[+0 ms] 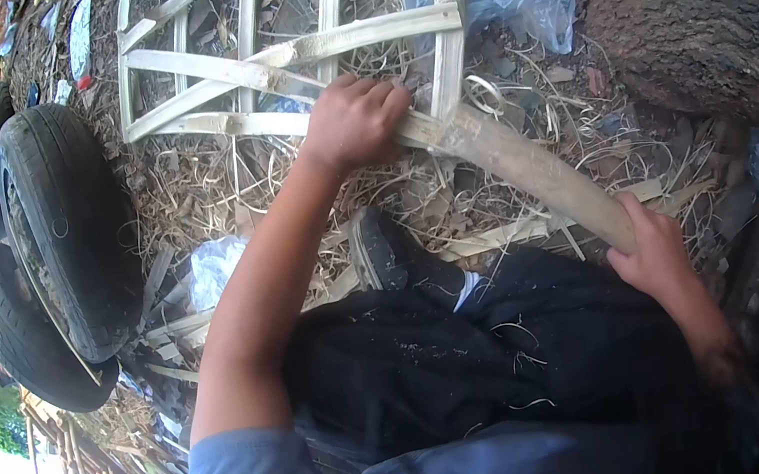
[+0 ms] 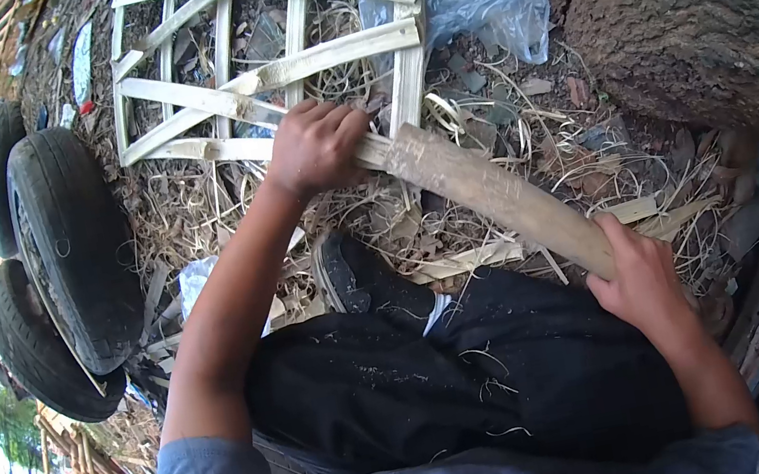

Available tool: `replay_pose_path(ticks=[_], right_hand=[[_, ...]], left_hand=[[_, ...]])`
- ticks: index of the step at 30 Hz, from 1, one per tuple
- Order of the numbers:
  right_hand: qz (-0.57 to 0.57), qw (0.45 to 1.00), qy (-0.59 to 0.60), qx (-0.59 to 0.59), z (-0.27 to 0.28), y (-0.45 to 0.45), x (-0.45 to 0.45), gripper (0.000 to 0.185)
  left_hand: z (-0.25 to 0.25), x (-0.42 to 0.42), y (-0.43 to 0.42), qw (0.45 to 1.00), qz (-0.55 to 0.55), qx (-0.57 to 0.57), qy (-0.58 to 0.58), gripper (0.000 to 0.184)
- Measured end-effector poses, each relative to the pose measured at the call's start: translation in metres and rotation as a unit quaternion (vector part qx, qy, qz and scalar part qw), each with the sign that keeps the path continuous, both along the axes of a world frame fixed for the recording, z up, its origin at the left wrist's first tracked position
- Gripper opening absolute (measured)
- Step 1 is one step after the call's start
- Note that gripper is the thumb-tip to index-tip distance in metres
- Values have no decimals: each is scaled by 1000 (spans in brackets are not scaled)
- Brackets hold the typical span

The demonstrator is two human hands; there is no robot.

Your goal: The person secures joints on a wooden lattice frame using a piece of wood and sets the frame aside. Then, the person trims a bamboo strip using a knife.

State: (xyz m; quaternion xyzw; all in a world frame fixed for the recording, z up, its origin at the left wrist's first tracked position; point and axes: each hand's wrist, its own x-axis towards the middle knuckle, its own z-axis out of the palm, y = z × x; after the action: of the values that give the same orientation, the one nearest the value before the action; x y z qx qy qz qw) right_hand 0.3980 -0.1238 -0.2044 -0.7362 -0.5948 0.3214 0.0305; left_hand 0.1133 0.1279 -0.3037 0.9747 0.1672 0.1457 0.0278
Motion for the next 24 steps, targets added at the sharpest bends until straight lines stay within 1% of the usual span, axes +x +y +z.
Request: replay_pose_path(ticks=[1,2,4,5,7,8,9,11,12,13,15,16,17,19,20,21,22,23,24], right_hand=[[1,998,21,63,-4,0,5,52],[8,998,22,67,-8,4,9,52],[-42,998,52,6,-10,-5,5,56],[-45,998,52,7,-7,-6,4,56],[47,996,5,74,-3,2,5,59],[37,990,32,133,-3,0,5,57],[38,991,39,126,-5,-6,4,57],[-123,962,140,201,-11,-13,4,55],[-98,964,111,222,-12,-13,7,53],[-95,963,110,228,-13,-11,10,53],[-19,970,128,204,-17,-10,11,56],[7,993,64,103,-10,-2,7,60],[55,995,-49,-63,1,11,2,63],[84,996,-38,17,9,8,-1,62],[85,995,-39,17,4,4,-1,62],[5,995,52,89,-3,-3,-2,60],[-79,974,142,161,-6,-7,-4,59],[-67,977,133,149,-8,-4,2,57],[-13,997,49,65,-4,5,5,57]], left_hand=[[1,1,3,1000,4,1,-5,22],[0,1,7,1000,10,5,-4,22],[4,0,2,1000,3,1,12,21],[4,-1,1,1000,0,2,12,21],[-3,-1,4,1000,0,16,-13,21],[-10,-2,5,1000,1,12,-19,22],[-9,-4,1,1000,3,5,-13,22],[-1,-1,5,1000,-3,13,14,23],[-1,0,3,1000,1,21,9,23],[2,2,4,1000,3,27,7,23],[5,2,3,1000,1,0,-21,22],[2,0,4,1000,-2,10,-16,21],[-1,-2,2,1000,-1,7,-14,21],[-1,0,5,1000,-5,4,-10,22],[-1,1,6,1000,-4,4,-11,22],[-1,0,4,1000,-1,0,-10,22],[1,0,3,1000,-1,-2,-9,23],[3,1,3,1000,-4,-2,-9,23],[2,1,3,1000,-2,-5,-9,23]])
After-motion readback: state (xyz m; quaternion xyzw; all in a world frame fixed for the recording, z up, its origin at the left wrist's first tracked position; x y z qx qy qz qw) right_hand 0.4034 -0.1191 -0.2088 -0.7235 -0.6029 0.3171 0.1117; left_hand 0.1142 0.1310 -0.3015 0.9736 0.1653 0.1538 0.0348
